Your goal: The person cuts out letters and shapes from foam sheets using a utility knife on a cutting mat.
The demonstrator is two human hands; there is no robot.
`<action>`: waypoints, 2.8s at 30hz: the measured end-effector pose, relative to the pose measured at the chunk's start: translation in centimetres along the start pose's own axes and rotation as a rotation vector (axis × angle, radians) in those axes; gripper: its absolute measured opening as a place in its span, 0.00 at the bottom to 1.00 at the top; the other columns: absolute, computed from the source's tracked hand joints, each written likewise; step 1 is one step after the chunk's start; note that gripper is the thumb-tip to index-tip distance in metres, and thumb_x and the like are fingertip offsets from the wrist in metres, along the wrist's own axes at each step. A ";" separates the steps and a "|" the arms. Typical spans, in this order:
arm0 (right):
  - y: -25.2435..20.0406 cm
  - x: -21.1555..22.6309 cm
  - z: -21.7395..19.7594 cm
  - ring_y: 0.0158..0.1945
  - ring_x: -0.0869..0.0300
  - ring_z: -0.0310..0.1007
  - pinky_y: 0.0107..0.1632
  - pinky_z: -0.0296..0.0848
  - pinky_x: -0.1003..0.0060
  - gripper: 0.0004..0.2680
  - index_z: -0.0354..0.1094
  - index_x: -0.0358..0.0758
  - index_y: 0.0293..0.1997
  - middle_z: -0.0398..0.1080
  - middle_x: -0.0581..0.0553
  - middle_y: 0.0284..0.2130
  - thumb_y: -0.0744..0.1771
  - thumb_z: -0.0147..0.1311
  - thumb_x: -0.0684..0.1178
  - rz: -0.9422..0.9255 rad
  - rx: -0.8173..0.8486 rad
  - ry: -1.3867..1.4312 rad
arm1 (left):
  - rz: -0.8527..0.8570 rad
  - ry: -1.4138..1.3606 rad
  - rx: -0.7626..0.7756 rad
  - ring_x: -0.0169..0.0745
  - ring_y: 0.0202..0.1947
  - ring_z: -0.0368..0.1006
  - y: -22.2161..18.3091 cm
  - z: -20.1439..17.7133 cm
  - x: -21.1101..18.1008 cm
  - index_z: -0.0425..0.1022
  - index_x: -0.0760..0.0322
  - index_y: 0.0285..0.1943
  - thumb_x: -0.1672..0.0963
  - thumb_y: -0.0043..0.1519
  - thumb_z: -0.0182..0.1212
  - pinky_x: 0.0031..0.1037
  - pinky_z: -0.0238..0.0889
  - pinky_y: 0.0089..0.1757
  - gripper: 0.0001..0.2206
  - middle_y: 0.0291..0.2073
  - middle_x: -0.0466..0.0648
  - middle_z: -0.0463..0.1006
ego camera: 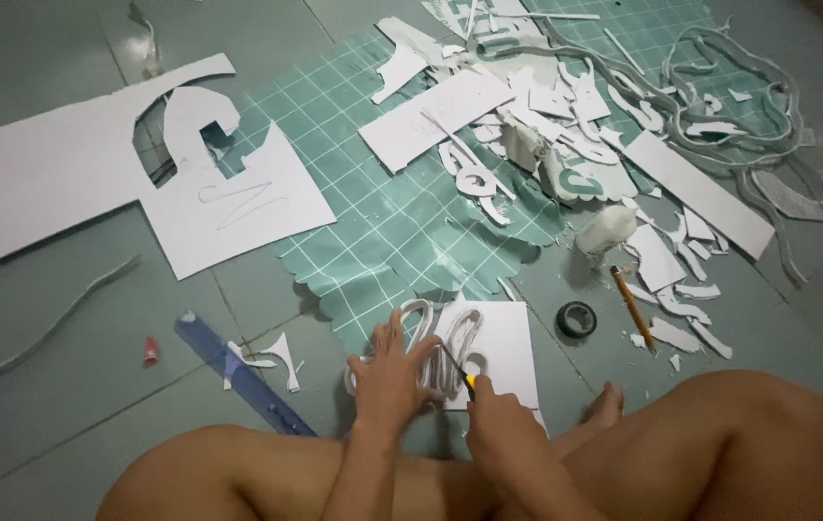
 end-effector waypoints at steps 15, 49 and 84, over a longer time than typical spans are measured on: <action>0.6 -0.6 0.7 0.43 0.44 0.78 0.43 0.74 0.46 0.11 0.58 0.49 0.56 0.76 0.38 0.40 0.67 0.47 0.46 0.004 0.025 -0.083 | 0.087 0.061 -0.097 0.72 0.73 0.47 -0.2 1.0 -1.9 0.66 0.50 0.60 0.44 0.47 0.79 0.77 0.46 0.52 0.34 0.76 0.44 0.53; 0.3 -3.1 1.4 0.45 0.40 0.78 0.49 0.72 0.42 0.11 0.60 0.51 0.56 0.76 0.36 0.42 0.70 0.44 0.58 0.015 -0.035 0.105 | 0.144 0.087 -0.309 0.61 0.70 0.53 -0.7 -0.1 -1.6 0.72 0.45 0.54 0.54 0.39 0.81 0.71 0.57 0.51 0.32 0.70 0.37 0.64; 3.1 -3.4 4.0 0.42 0.44 0.79 0.46 0.72 0.41 0.10 0.57 0.53 0.56 0.77 0.40 0.40 0.71 0.41 0.59 0.019 0.050 0.026 | 0.092 0.014 -0.128 0.63 0.73 0.47 0.0 1.7 -1.1 0.71 0.44 0.66 0.47 0.44 0.81 0.67 0.50 0.57 0.37 0.73 0.37 0.59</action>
Point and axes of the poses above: each hand's wrist, its own y-axis towards the middle knuckle, its own z-axis out of the palm, x = y × z, the point moved 10 cm from there along y, towards the middle knuckle
